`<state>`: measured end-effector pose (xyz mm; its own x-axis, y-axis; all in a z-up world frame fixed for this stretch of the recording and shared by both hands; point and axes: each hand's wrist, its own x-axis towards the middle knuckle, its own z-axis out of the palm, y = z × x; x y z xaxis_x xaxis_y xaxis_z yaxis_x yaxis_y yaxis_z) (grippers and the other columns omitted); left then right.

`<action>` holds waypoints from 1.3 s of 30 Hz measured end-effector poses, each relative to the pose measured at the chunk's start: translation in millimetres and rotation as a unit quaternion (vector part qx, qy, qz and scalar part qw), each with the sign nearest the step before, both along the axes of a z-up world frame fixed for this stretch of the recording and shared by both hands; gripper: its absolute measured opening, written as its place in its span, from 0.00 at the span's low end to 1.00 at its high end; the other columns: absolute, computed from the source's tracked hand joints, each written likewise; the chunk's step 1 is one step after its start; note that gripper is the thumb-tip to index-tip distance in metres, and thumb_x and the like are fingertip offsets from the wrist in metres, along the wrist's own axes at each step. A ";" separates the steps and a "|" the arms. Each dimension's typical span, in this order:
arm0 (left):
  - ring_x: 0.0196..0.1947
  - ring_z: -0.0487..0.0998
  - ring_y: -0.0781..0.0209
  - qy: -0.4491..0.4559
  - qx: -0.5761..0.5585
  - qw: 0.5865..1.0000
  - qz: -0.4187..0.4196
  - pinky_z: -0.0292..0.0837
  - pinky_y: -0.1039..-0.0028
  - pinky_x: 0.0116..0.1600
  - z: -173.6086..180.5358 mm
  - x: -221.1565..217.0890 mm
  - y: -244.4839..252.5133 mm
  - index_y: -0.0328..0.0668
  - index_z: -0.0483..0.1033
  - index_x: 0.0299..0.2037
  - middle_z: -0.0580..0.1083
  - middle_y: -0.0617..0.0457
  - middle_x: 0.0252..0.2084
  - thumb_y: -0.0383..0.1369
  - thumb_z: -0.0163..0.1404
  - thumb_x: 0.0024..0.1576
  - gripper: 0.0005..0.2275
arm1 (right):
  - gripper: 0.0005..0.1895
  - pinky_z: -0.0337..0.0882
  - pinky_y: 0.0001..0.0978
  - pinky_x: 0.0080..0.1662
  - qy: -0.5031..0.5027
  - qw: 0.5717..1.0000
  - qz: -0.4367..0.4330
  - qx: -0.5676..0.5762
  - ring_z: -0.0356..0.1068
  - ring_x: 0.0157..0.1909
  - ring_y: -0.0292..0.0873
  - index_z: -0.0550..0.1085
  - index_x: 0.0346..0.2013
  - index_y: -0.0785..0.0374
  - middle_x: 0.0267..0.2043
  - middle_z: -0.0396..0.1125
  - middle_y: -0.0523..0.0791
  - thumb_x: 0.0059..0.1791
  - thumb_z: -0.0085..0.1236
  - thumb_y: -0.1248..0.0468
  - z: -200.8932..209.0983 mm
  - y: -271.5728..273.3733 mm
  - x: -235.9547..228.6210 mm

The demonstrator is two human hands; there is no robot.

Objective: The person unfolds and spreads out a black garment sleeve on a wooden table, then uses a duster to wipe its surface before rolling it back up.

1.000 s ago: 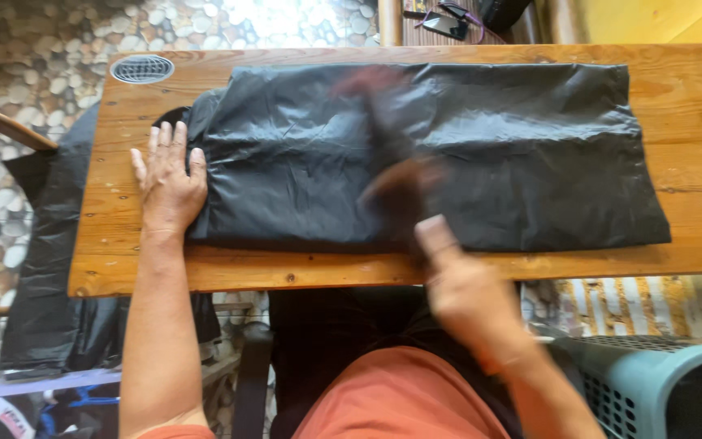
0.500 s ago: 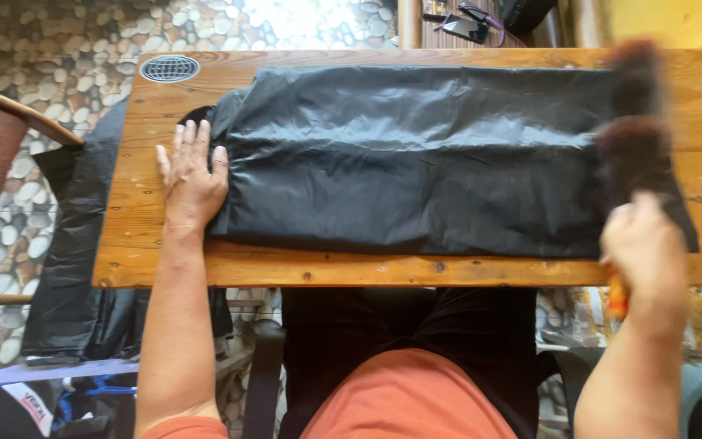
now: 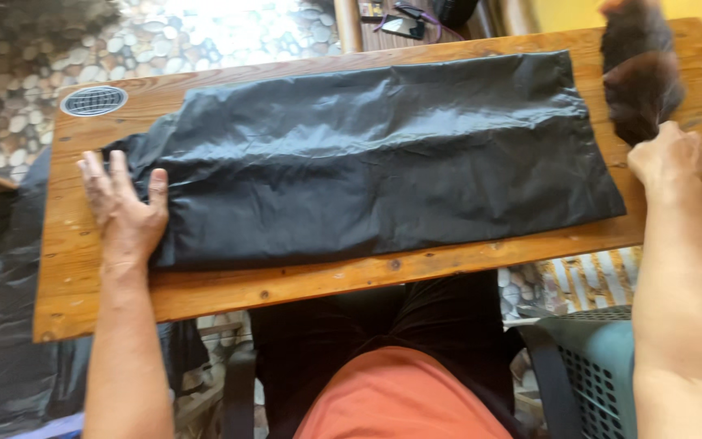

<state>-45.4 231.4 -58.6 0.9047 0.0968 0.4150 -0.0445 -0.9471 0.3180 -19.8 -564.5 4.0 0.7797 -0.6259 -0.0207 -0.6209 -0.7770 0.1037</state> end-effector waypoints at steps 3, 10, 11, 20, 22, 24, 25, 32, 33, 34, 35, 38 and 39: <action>0.73 0.47 0.23 0.060 -0.036 0.997 0.025 0.39 0.44 0.73 12.0 1.0 -4.2 0.20 0.56 0.73 0.49 0.18 0.73 0.55 0.42 0.66 0.39 | 0.25 0.68 0.64 0.52 0.000 1.000 -0.001 -0.029 0.70 0.55 0.76 0.77 0.60 0.66 0.57 0.70 0.69 0.52 0.48 0.59 -0.8 -26.9 -9.0; 0.71 0.52 0.31 0.221 -0.046 0.973 0.051 0.43 0.46 0.71 55.1 14.3 1.4 0.28 0.58 0.73 0.57 0.25 0.70 0.66 0.39 0.58 0.46 | 0.27 0.66 0.64 0.44 -0.197 0.946 0.234 -0.110 0.64 0.52 0.68 0.74 0.67 0.73 0.53 0.64 0.68 0.60 0.53 0.56 -4.9 -30.6 -3.6; 0.71 0.52 0.31 0.220 -0.045 0.973 0.052 0.43 0.46 0.71 72.5 14.1 -8.8 0.28 0.58 0.73 0.57 0.25 0.70 0.66 0.39 0.58 0.46 | 0.27 0.66 0.64 0.44 -0.198 0.946 0.234 -0.109 0.64 0.52 0.68 0.74 0.67 0.73 0.53 0.64 0.68 0.60 0.53 0.56 -3.8 -19.0 6.5; 0.61 0.72 0.49 0.314 -0.207 0.921 0.102 0.64 0.62 0.62 121.4 22.5 -50.6 0.36 0.66 0.65 0.72 0.42 0.61 0.54 0.61 0.49 0.39 | 0.23 0.58 0.28 0.40 -0.179 0.911 0.132 0.346 0.60 0.38 0.30 0.79 0.39 0.55 0.35 0.63 0.32 0.56 0.64 0.38 -4.9 53.0 44.7; 0.49 0.78 0.57 0.315 -0.257 0.910 0.084 0.70 0.66 0.51 126.3 20.8 -56.8 0.42 0.78 0.52 0.79 0.50 0.48 0.48 0.63 0.52 0.24 | 0.20 0.62 0.25 0.38 -0.168 0.879 0.097 0.436 0.65 0.38 0.29 0.78 0.42 0.55 0.37 0.68 0.33 0.53 0.66 0.42 -2.1 56.2 45.8; 0.45 0.77 0.61 0.318 -0.296 0.897 0.079 0.70 0.68 0.48 127.0 19.4 -58.6 0.44 0.79 0.50 0.78 0.54 0.45 0.46 0.62 0.53 0.20 | 0.21 0.66 0.28 0.40 -0.139 0.874 0.073 0.459 0.69 0.40 0.32 0.76 0.42 0.57 0.40 0.70 0.37 0.53 0.67 0.44 5.0 56.4 48.3; 0.41 0.76 0.65 0.321 -0.333 0.884 0.070 0.71 0.71 0.45 126.9 18.9 -59.8 0.46 0.79 0.48 0.78 0.57 0.43 0.43 0.62 0.54 0.16 | 0.21 0.70 0.31 0.42 -0.112 0.868 0.045 0.481 0.72 0.43 0.35 0.75 0.43 0.59 0.43 0.73 0.40 0.52 0.67 0.45 8.0 56.2 49.0; 0.42 0.79 0.67 0.308 -0.453 0.834 0.063 0.77 0.76 0.47 130.8 14.3 -63.0 0.48 0.78 0.54 0.79 0.57 0.46 0.39 0.60 0.54 0.18 | 0.14 0.79 0.24 0.44 -0.140 0.796 0.022 0.589 0.76 0.42 0.32 0.76 0.50 0.48 0.44 0.74 0.35 0.51 0.65 0.53 18.0 53.4 43.0; 0.45 0.79 0.67 0.299 -0.465 0.832 0.053 0.77 0.76 0.49 125.4 16.9 -59.3 0.48 0.76 0.56 0.79 0.57 0.48 0.40 0.60 0.53 0.20 | 0.14 0.79 0.29 0.44 -0.129 0.787 0.015 0.604 0.75 0.44 0.33 0.75 0.51 0.46 0.46 0.74 0.35 0.52 0.63 0.53 17.9 53.0 42.4; 0.47 0.79 0.68 0.289 -0.477 0.829 0.042 0.78 0.76 0.52 120.2 20.2 -55.2 0.48 0.74 0.58 0.78 0.57 0.50 0.41 0.60 0.52 0.23 | 0.14 0.79 0.35 0.45 -0.119 0.777 0.009 0.618 0.75 0.45 0.33 0.74 0.53 0.44 0.47 0.74 0.35 0.53 0.61 0.52 18.8 53.0 43.1; 0.47 0.79 0.68 0.288 -0.478 0.829 0.043 0.78 0.76 0.52 119.8 20.0 -55.2 0.48 0.74 0.58 0.78 0.57 0.50 0.41 0.60 0.52 0.23 | 0.14 0.79 0.35 0.45 -0.119 0.777 0.012 0.618 0.75 0.45 0.33 0.74 0.53 0.44 0.47 0.74 0.35 0.53 0.61 0.52 14.8 49.3 43.6; 0.48 0.78 0.69 0.269 -0.500 0.823 0.012 0.77 0.77 0.53 118.3 18.7 -53.0 0.47 0.72 0.60 0.77 0.58 0.52 0.42 0.58 0.53 0.24 | 0.15 0.77 0.31 0.46 -0.092 0.785 0.018 0.613 0.74 0.44 0.33 0.74 0.54 0.45 0.47 0.73 0.36 0.52 0.60 0.53 2.0 36.6 45.5; 0.46 0.78 0.68 0.278 -0.513 0.812 0.008 0.76 0.77 0.51 118.0 19.7 -51.0 0.47 0.72 0.59 0.77 0.58 0.50 0.41 0.56 0.54 0.22 | 0.11 0.78 0.31 0.45 -0.083 0.757 0.006 0.648 0.75 0.44 0.33 0.75 0.50 0.47 0.45 0.74 0.37 0.53 0.58 0.54 -2.1 31.1 46.1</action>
<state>-25.7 180.4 59.4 0.9201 0.1470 -0.3631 0.3852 -0.1699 0.9071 26.3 -533.5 1.9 0.8444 -0.1569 -0.5122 -0.5338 -0.1653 -0.8293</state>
